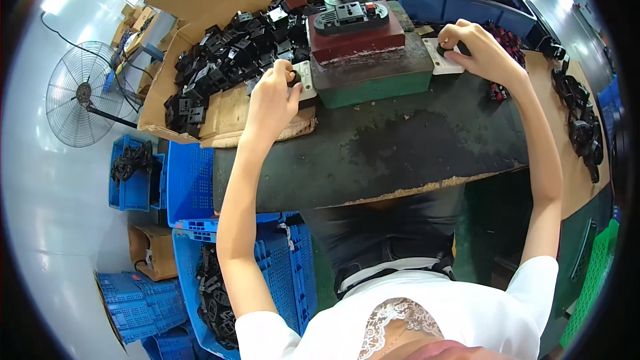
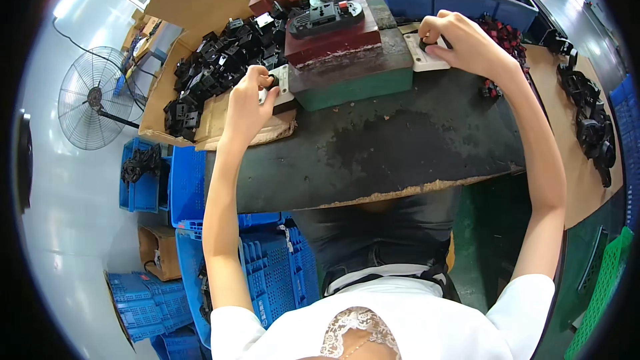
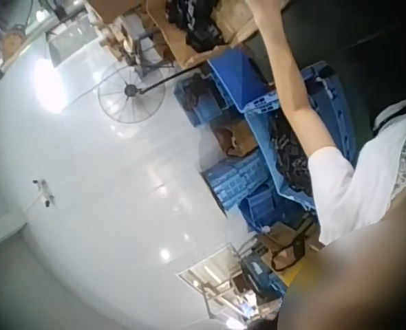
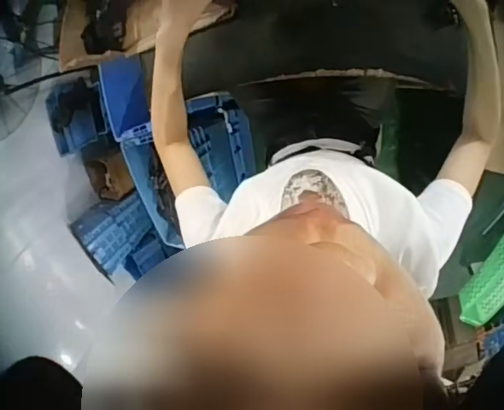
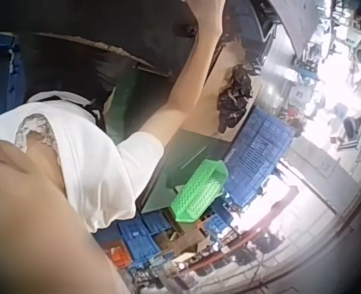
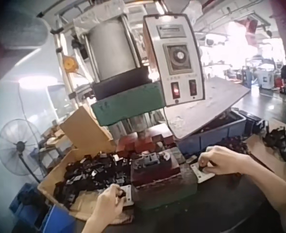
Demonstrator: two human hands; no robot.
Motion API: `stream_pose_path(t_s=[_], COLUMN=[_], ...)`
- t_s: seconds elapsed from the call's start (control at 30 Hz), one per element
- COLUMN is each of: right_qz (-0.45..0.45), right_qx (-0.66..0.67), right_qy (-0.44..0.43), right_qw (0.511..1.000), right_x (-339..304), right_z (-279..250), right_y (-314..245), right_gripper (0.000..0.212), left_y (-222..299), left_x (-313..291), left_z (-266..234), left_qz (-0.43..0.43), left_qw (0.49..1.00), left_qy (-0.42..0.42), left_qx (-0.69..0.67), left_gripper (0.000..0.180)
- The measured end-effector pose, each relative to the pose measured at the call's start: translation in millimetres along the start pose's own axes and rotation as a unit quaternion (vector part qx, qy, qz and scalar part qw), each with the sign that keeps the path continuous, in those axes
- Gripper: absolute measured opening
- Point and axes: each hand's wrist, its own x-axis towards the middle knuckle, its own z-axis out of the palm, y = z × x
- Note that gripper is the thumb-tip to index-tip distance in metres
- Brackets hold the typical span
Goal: Using a press machine to assemble plastic casing components for electronic devices on a production line.
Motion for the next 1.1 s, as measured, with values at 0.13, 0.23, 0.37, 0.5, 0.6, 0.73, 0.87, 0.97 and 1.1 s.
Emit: stream_pose_path(t_s=[0.13,0.23,0.37,0.5,0.6,0.73,0.87,0.97,1.1], right_qz=[-0.018,-0.011,0.000,0.094,0.185,0.441,0.518,0.442,0.436], right_qx=[-0.008,-0.012,-0.008,-0.062,-0.130,-0.415,-0.262,-0.340,-0.279], right_qy=[0.015,0.015,0.017,0.053,0.152,-0.048,-0.087,-0.027,0.032], right_qw=[1.000,1.000,1.000,0.992,0.962,0.795,0.809,0.830,0.855], right_x=[3.4,3.1,4.7,-24.4,-97.2,-245.2,-317.6,-312.8,-291.8], right_z=[1.8,0.2,-0.4,-16.4,-54.2,-104.7,-108.6,-92.4,-86.9], right_y=[-2.9,-7.2,-11.8,17.8,78.9,151.0,157.6,144.6,136.9], right_gripper=[0.019,0.019,0.016,0.022,0.028,0.060,0.060,0.044,0.031], left_y=[1.5,0.2,-2.7,-4.9,-8.0,-16.2,-8.4,5.9,7.5], left_x=[2.4,2.2,2.3,-0.7,-5.4,9.4,57.6,89.9,118.7], left_z=[-3.0,-2.6,-1.0,0.3,0.3,-3.2,15.1,34.1,35.1], left_qz=[0.006,0.025,0.048,0.055,0.072,0.063,0.124,0.128,0.042], left_qw=[1.000,0.999,0.998,0.997,0.995,0.994,0.983,0.990,0.993], left_qy=[-0.006,0.008,0.018,0.032,0.061,0.087,0.103,0.042,-0.054], left_qx=[0.018,0.018,0.043,0.047,0.044,0.008,-0.092,-0.042,-0.098], left_gripper=[0.027,0.026,0.023,0.020,0.017,0.015,0.038,0.062,0.074])
